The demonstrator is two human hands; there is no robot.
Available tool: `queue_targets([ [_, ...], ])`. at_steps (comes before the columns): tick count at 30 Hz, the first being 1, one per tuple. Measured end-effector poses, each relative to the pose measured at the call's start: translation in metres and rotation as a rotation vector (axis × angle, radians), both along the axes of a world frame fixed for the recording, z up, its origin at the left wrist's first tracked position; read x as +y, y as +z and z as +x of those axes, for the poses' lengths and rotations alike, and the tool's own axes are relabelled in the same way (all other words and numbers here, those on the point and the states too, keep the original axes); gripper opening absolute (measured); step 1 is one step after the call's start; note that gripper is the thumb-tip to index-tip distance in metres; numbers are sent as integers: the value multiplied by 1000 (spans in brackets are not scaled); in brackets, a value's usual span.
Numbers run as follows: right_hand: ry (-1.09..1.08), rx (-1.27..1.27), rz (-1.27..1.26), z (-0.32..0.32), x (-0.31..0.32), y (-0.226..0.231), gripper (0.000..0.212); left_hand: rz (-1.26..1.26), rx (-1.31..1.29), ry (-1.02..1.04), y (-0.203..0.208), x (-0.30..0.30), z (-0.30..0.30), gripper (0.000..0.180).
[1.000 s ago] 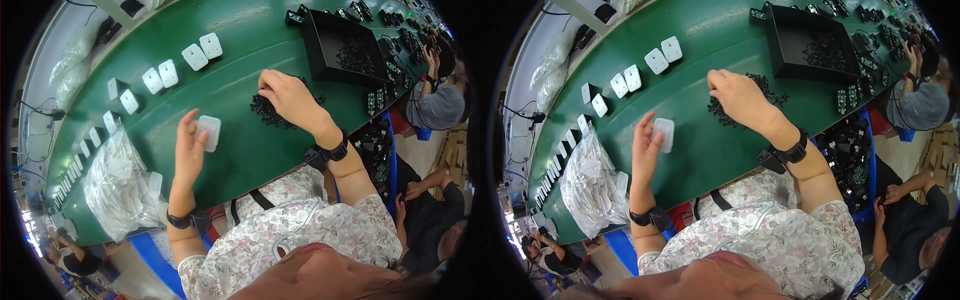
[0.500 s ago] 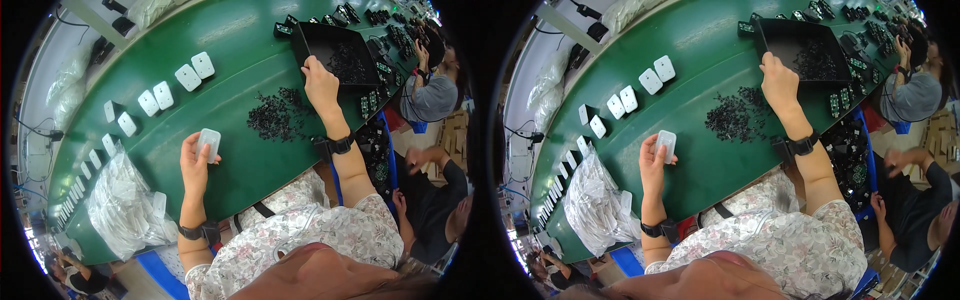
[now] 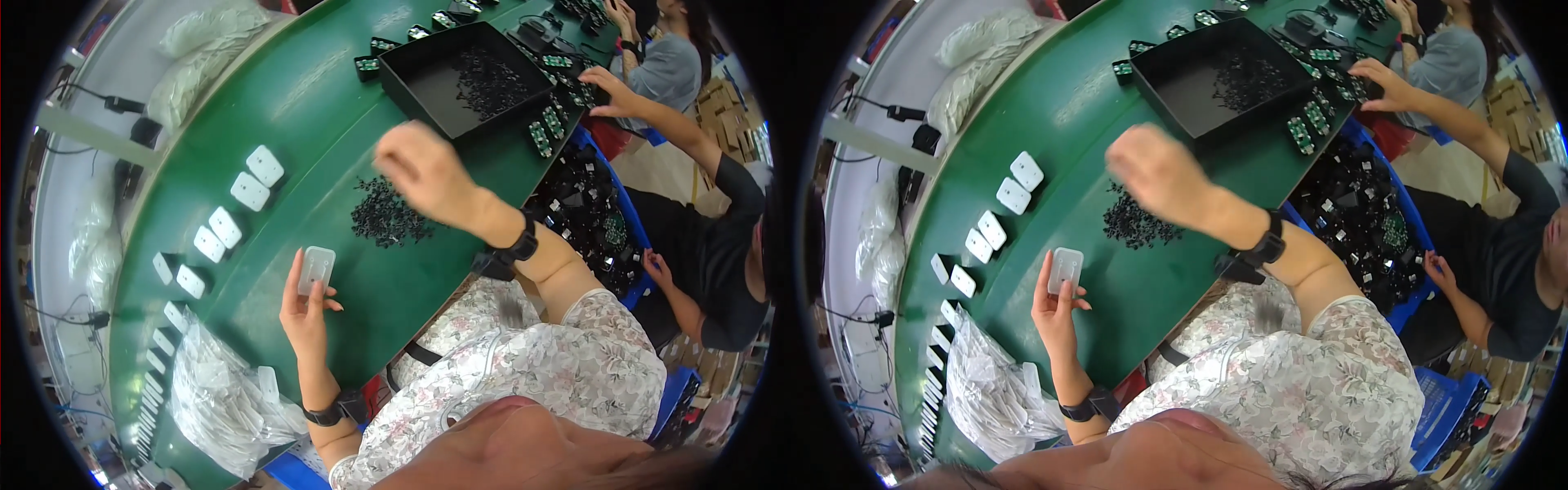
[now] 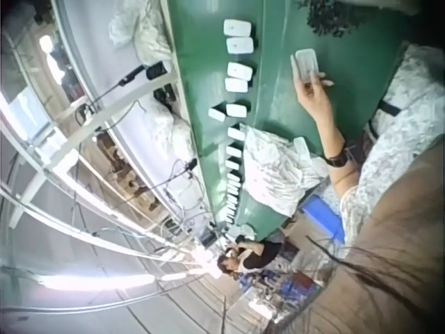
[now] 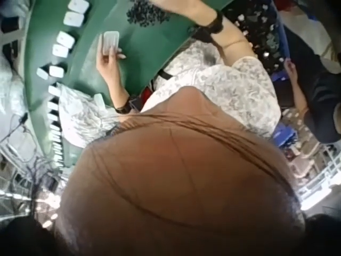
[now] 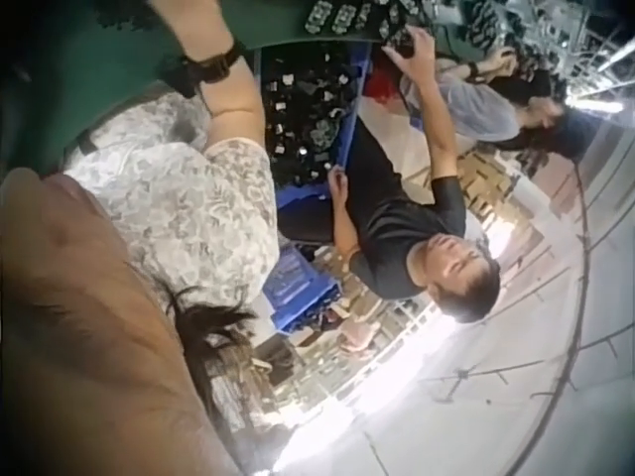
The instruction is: The person picks up a white plastic plate, inserts a small black component into it by hand, and then presses a black plastic housing onto the plate before placing the assembled unit onto the green workbench.
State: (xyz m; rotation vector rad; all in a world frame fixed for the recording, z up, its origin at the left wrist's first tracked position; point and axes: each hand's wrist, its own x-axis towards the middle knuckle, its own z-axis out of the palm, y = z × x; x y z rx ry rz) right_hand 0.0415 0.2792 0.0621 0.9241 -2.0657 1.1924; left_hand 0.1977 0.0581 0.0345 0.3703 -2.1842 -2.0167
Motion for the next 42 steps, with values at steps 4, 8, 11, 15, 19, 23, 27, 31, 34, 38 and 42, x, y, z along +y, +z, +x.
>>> queue_targets([
  [4,413,-77,-35,24,-46,9,14,-54,4,-33,10,12,3,40],
  [8,433,-123,115,17,-67,-7,13,-194,60,100,17,18,1,25],
  [11,468,-414,82,22,-71,-9,9,-213,89,163,9,20,-6,19],
  [15,479,-619,-115,29,-70,-18,11,-311,118,158,-2,18,-8,16],
  [19,336,-192,-66,27,-75,-26,8,-267,59,220,-4,16,-5,16],
  [23,585,-890,-167,30,-74,-17,9,-280,104,207,-7,14,-5,14],
  [27,765,-1362,-369,33,-76,-19,14,-189,149,225,-2,14,-7,18],
  [31,791,-1330,-314,38,-81,-21,10,-97,174,272,-4,14,-7,18],
  [34,818,-1296,-268,40,-82,-30,11,-90,218,223,-7,15,-8,14],
  [38,678,-1088,-92,41,-82,-24,7,-114,192,250,-7,13,-7,8],
  [42,557,-549,55,42,-83,-21,6,-93,190,203,-6,12,-6,15],
])
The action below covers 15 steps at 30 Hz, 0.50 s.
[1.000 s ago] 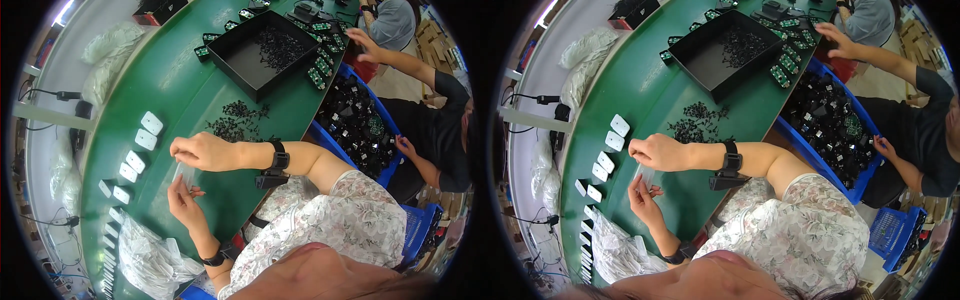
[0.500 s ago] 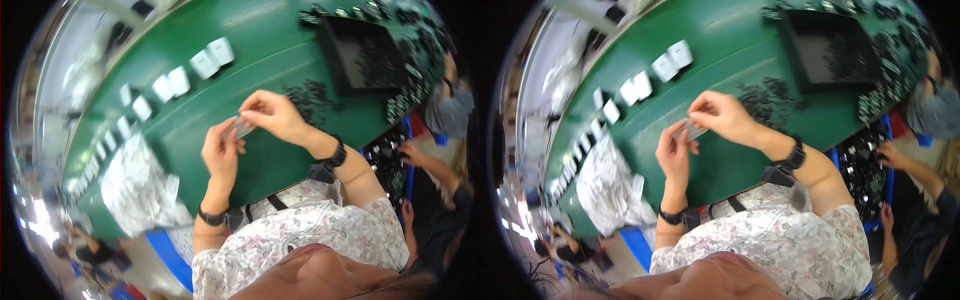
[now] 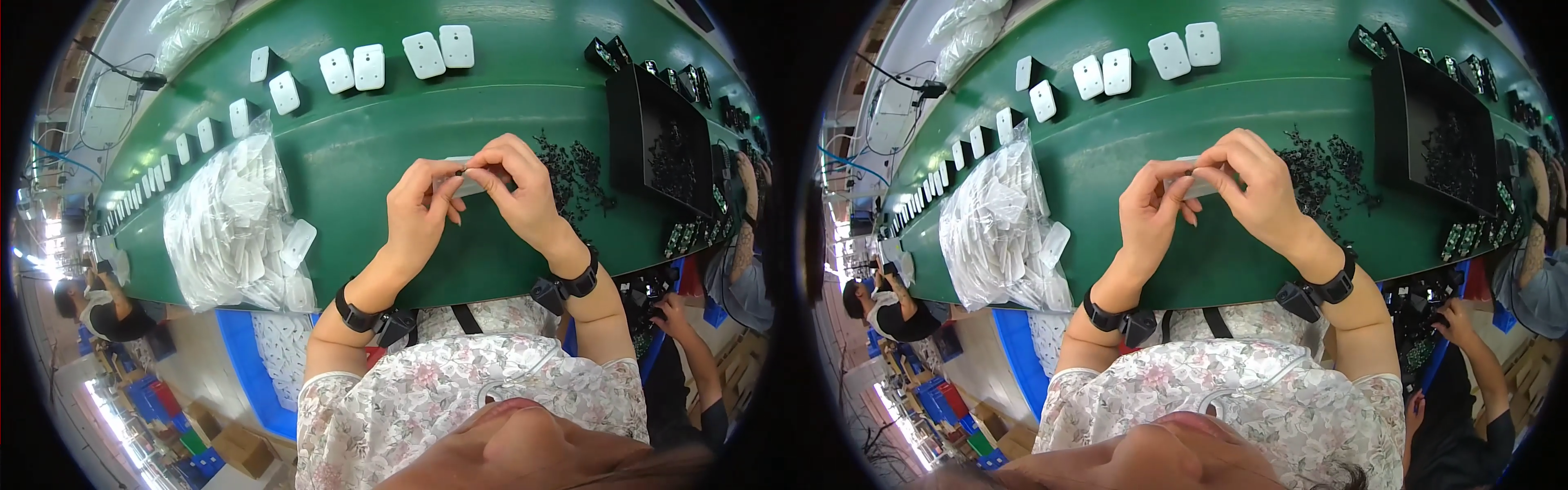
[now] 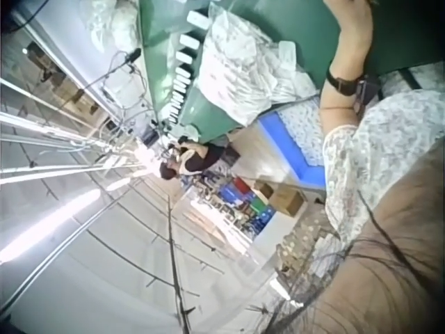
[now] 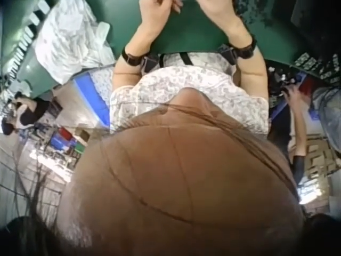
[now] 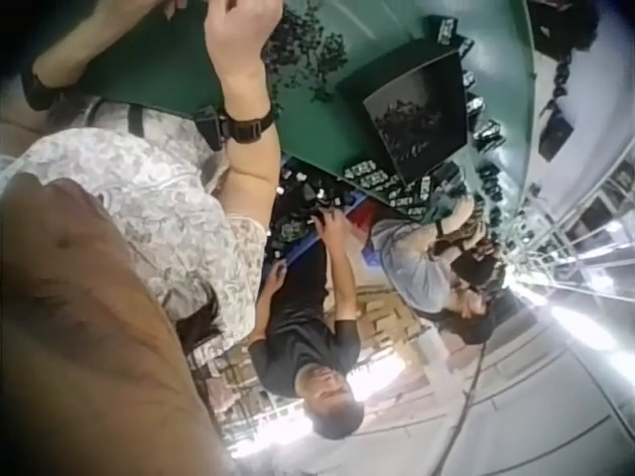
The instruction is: The person picks up a white plastic plate, inserts a small black component into it by hand, and then presses a black plastic housing onto the plate before placing the assembled unit onto the green workbench.
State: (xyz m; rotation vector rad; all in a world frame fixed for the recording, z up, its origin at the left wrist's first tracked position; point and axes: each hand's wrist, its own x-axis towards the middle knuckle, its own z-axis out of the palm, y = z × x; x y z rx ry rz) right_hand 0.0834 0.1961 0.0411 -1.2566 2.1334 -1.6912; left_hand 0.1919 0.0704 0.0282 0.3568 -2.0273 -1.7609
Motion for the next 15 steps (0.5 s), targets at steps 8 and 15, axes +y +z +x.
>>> queue_targets([
  [8,-57,195,23,0,-2,-1,9,495,-29,-38,1,-3,0,19],
  [15,-73,-171,172,3,0,-1,9,487,17,-46,-5,3,0,10],
])
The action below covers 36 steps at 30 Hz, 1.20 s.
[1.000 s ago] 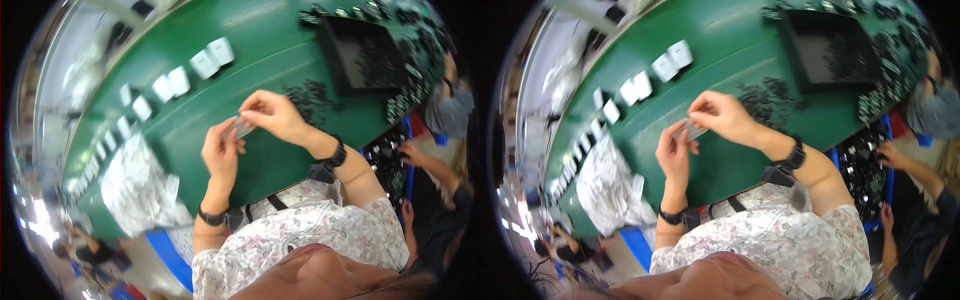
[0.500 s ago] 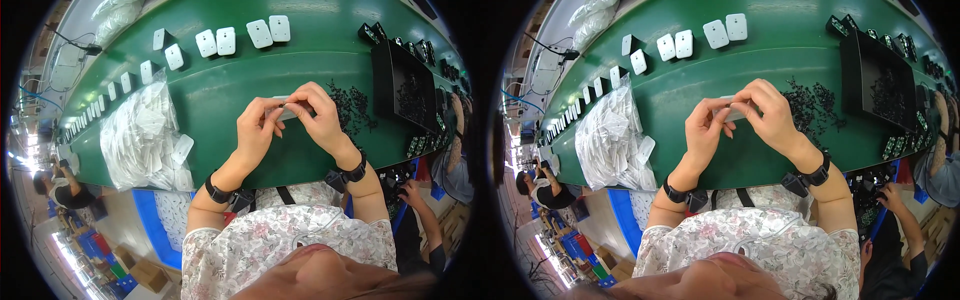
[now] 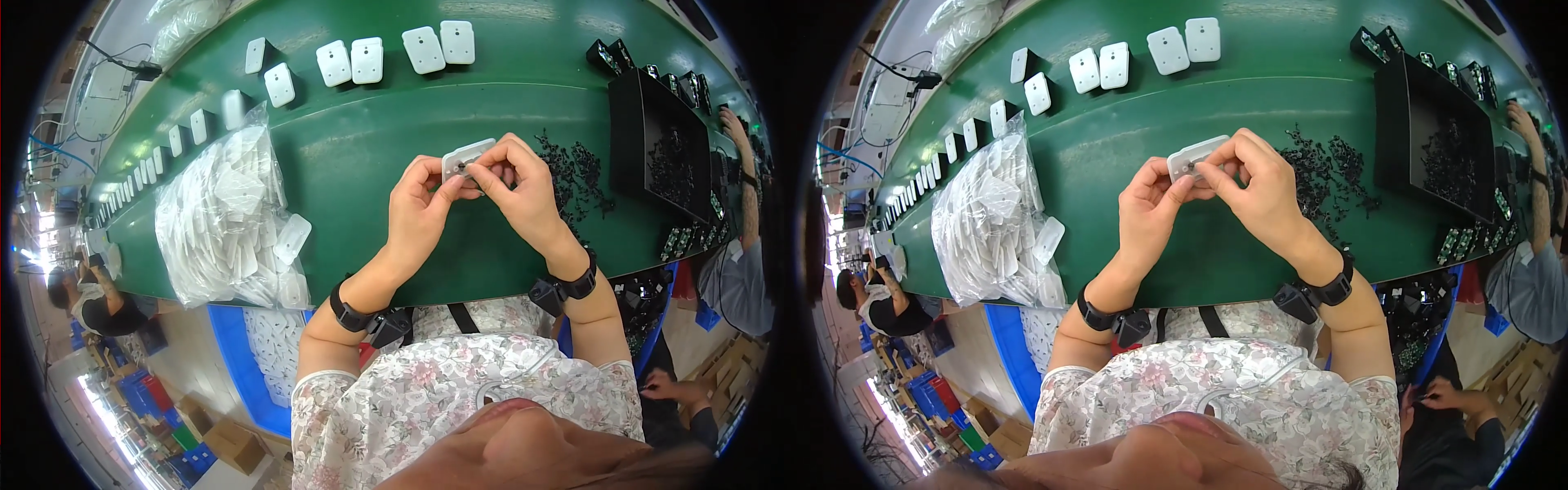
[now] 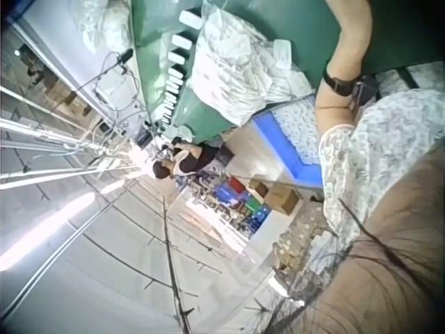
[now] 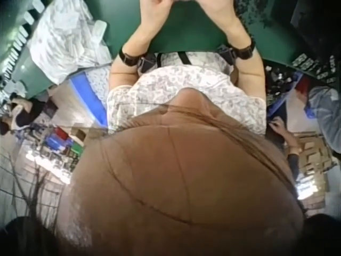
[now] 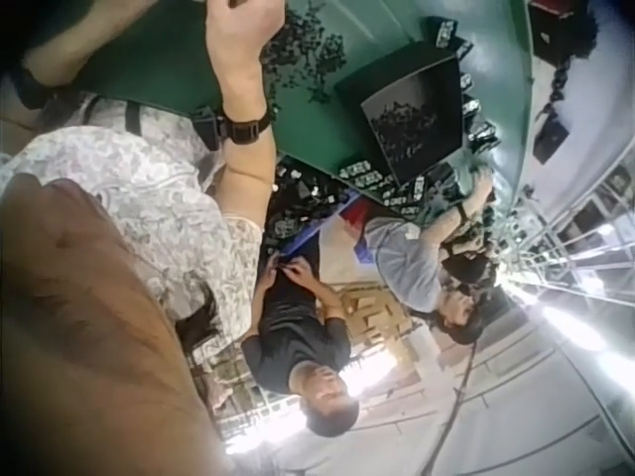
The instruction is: The person picks up a white plastic plate, inserts a small black component into it by hand, and then presses a black plastic housing onto the plate before placing the assembled unit onto the green workbench.
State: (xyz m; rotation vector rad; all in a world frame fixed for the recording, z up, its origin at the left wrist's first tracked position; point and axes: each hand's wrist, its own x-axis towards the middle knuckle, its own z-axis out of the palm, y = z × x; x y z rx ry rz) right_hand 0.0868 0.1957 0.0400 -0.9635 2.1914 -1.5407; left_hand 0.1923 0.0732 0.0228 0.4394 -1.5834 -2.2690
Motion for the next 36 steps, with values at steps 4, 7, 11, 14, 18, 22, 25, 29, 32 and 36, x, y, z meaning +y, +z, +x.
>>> queue_targets([
  [4,32,-290,-105,-1,0,-10,8,-231,112,55,-1,3,-1,7],
  [7,76,-400,-183,1,-1,-11,8,-334,125,85,-2,1,-1,5],
  [11,24,125,-135,0,1,1,9,-170,94,69,1,-2,0,6],
  [14,-37,198,-209,-8,5,4,11,-77,69,51,3,-4,1,8],
  [18,76,78,-141,-11,7,8,20,-83,53,13,5,-2,1,10],
  [22,144,-66,-42,-12,8,8,17,-77,44,-29,0,-2,0,10],
  [25,162,-143,117,-14,11,15,17,-145,29,-44,0,0,-1,10],
  [29,129,-180,15,-15,9,10,20,-17,9,-71,8,-6,-1,14],
  [32,121,-335,-78,-23,7,4,27,33,-1,-28,13,-13,-5,17],
  [36,53,176,208,-49,7,36,42,-154,-163,167,-12,-41,-7,15],
])
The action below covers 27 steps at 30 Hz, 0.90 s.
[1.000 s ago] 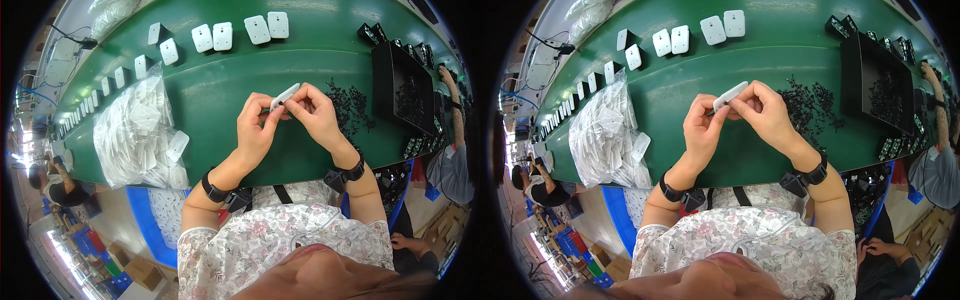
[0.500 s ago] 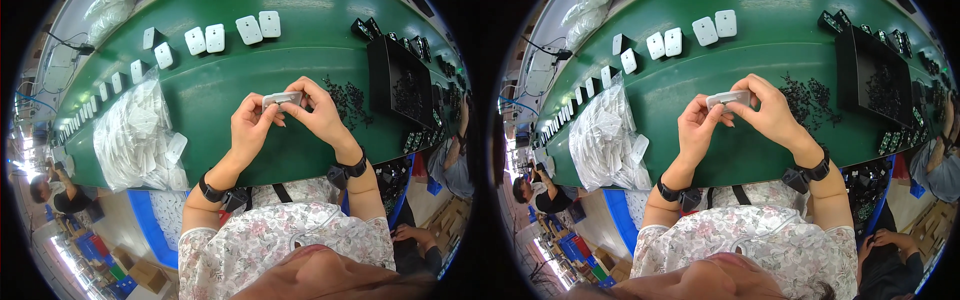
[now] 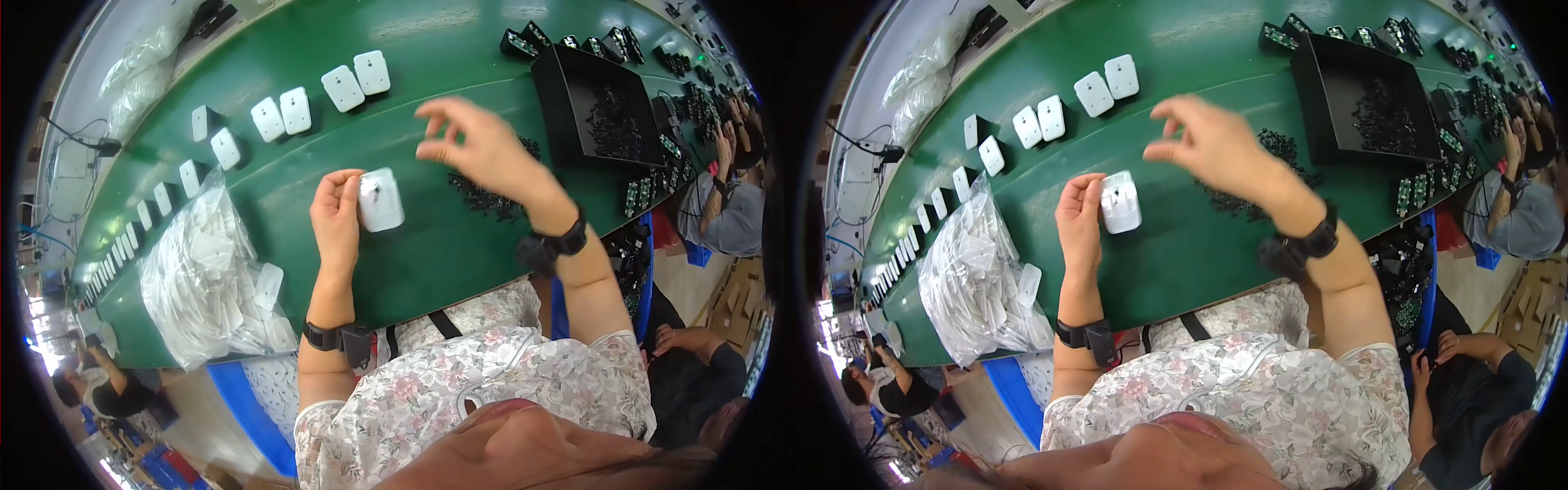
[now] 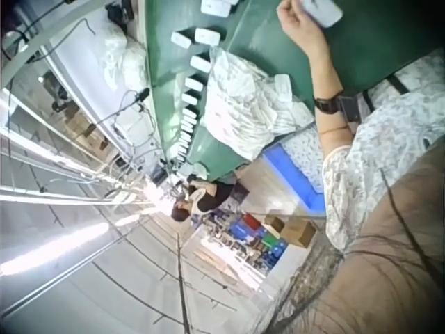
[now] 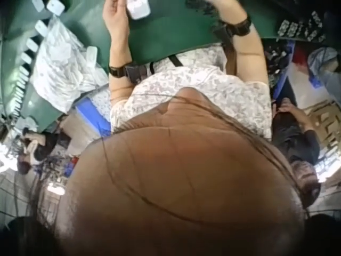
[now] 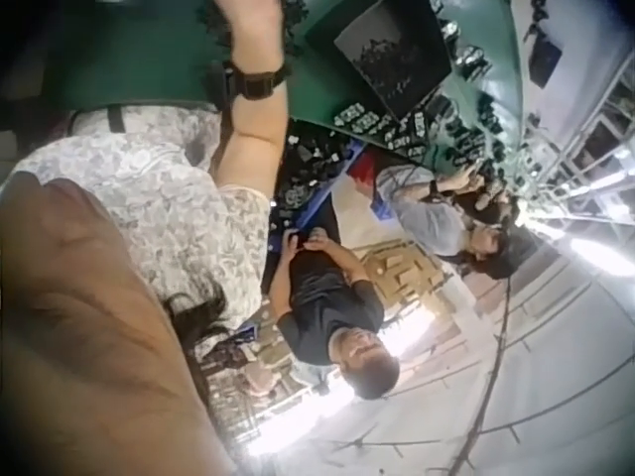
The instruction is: The person picks up a white plastic plate, inserts a small black component into it by hand, and then presses a black plastic housing onto the plate before placing the assembled unit onto the green workbench.
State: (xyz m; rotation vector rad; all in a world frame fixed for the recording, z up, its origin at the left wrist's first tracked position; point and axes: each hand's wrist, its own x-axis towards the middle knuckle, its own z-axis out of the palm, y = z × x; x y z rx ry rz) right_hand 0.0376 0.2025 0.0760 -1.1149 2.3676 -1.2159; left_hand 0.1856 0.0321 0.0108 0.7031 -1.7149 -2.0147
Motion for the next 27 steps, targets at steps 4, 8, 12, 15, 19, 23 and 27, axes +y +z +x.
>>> queue_targets([
  [4,-331,832,598,-118,-1,-8,44,-659,-148,68,-16,-13,-1,11],
  [8,-444,844,949,-200,9,-37,43,-911,-87,51,-16,-12,-6,7],
  [12,-442,876,1041,-210,9,-52,43,-991,-279,-14,-6,0,-5,25],
  [15,-355,664,553,-159,-16,-31,44,-1192,-376,-65,8,13,11,52],
  [19,9,90,-85,-60,-19,-15,43,-1300,-385,-165,13,24,28,58],
  [23,124,241,-30,-11,-18,-42,45,-1304,-150,-216,2,11,43,51],
  [27,67,449,65,5,-16,-50,40,-1271,-98,-236,0,6,49,50],
])
